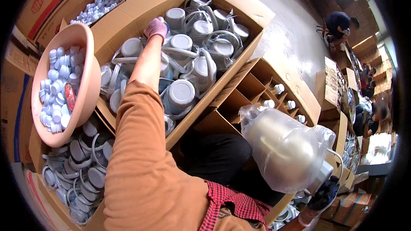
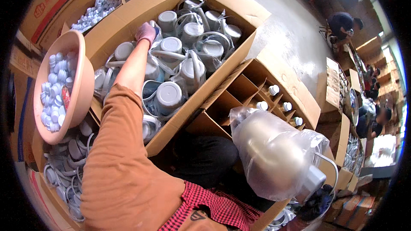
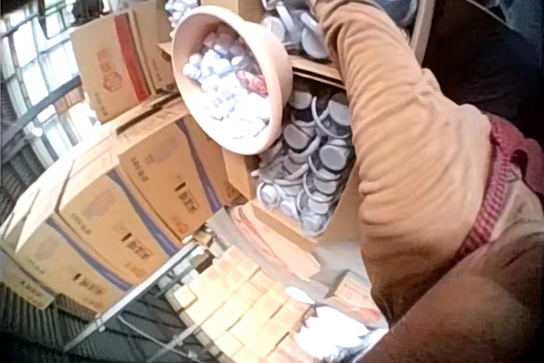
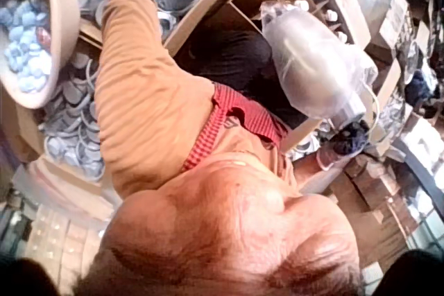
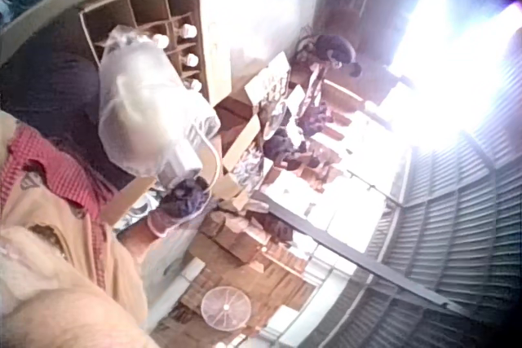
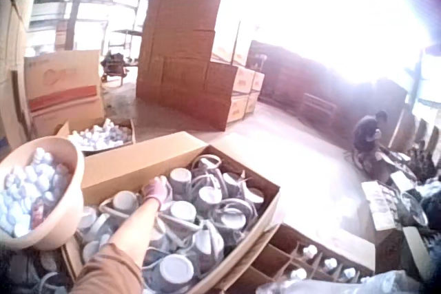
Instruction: The person assembles several flasks by inserting metal liners into plastic outer casings, placing a cap on each liner, and then screwing on a large plastic lid.
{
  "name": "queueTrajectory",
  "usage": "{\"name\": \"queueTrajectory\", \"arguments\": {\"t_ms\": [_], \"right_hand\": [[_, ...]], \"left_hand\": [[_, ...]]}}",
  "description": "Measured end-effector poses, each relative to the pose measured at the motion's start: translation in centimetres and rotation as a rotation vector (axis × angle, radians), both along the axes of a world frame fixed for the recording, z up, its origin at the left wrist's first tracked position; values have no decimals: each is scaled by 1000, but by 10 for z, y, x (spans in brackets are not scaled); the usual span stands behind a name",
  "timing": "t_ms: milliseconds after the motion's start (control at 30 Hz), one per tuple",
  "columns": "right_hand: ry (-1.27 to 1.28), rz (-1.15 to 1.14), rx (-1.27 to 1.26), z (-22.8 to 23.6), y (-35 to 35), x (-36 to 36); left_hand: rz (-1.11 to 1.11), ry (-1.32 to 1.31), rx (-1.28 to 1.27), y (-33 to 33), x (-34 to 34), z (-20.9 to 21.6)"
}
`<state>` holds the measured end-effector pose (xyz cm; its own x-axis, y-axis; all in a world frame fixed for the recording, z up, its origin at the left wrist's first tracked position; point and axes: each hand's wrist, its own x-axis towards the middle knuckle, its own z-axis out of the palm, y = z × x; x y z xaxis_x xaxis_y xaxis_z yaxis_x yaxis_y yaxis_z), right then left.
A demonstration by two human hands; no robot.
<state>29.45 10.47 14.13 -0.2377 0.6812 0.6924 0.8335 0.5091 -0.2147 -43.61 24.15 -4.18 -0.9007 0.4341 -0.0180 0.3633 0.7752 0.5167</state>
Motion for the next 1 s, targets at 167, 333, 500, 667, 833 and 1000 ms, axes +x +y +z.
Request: {"name": "queueTrajectory", "arguments": {"t_ms": [167, 333, 500, 667, 833, 1000], "right_hand": [[543, -77, -304, 4, -2, -21], [820, 53, -383, 24, 5, -74], [817, 250, -248, 61, 13, -100], [508, 433, 318, 111, 56, -144], [417, 611, 482, 143, 48, -293], [561, 925, 295, 147, 82, -390]], "left_hand": [[-87, 185, 242, -11, -3, 23], [-269, 343, 591, -84, 47, 167], [-601, 163, 985, -214, 124, 209], [-628, -167, 1314, -281, 203, 130], [-847, -13, 1331, -316, 253, 87], [-1036, -192, 1136, -316, 255, 72]]}}
